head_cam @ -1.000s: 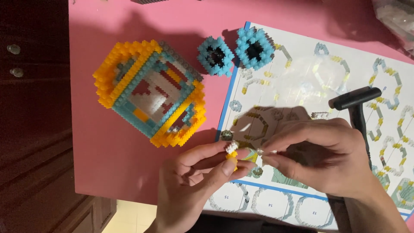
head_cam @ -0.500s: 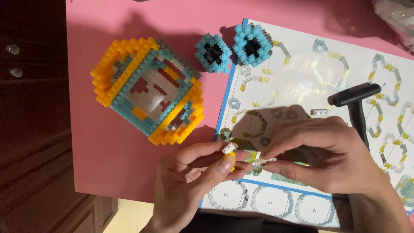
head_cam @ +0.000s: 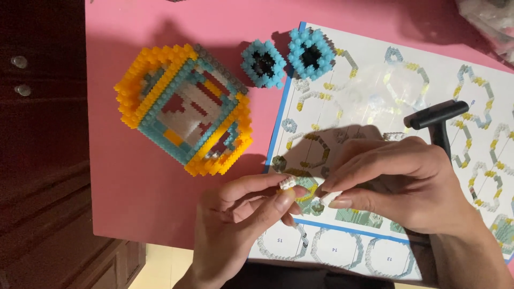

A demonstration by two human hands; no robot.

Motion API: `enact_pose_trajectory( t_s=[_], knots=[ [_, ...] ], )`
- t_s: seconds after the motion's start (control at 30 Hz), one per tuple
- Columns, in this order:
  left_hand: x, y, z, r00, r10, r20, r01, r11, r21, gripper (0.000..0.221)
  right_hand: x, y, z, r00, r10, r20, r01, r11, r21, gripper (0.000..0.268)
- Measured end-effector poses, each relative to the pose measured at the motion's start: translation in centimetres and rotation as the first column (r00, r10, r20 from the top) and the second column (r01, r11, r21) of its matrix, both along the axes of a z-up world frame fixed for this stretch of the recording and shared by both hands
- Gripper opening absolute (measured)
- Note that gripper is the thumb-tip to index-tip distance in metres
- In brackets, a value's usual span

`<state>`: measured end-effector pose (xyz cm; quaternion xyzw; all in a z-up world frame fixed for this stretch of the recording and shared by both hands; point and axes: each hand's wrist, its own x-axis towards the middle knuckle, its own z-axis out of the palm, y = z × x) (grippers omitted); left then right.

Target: Assembling a complex structure using small plastic toy blocks, following an instruction manual and using a small hammer to secure pieces.

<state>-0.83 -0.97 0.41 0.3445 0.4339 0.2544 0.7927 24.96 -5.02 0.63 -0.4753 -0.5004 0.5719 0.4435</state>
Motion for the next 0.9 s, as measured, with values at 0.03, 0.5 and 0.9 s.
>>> enact_pose_trajectory(
  t_s=[0.03, 0.5, 0.9],
  knots=[
    [0.0, 0.0, 0.0, 1.000, 0.000, 0.001, 0.000, 1.000, 0.000, 0.031, 0.0, 0.0, 0.0, 1.000, 0.000, -0.016, 0.000, 1.000, 0.003, 0.017],
    [1.0, 0.8, 0.7, 0.998, -0.058, 0.030, 0.058, 0.998, -0.008, 0.031, -0.1, -1.1, 0.1, 0.996, -0.076, 0.045, 0.075, 0.997, 0.025, 0.019],
    [1.2, 0.9, 1.5, 0.989, -0.150, 0.016, 0.150, 0.989, 0.001, 0.037, -1.5, -1.5, 0.3, 0.945, -0.268, -0.186, 0.193, 0.919, -0.344, 0.020]
  ],
)
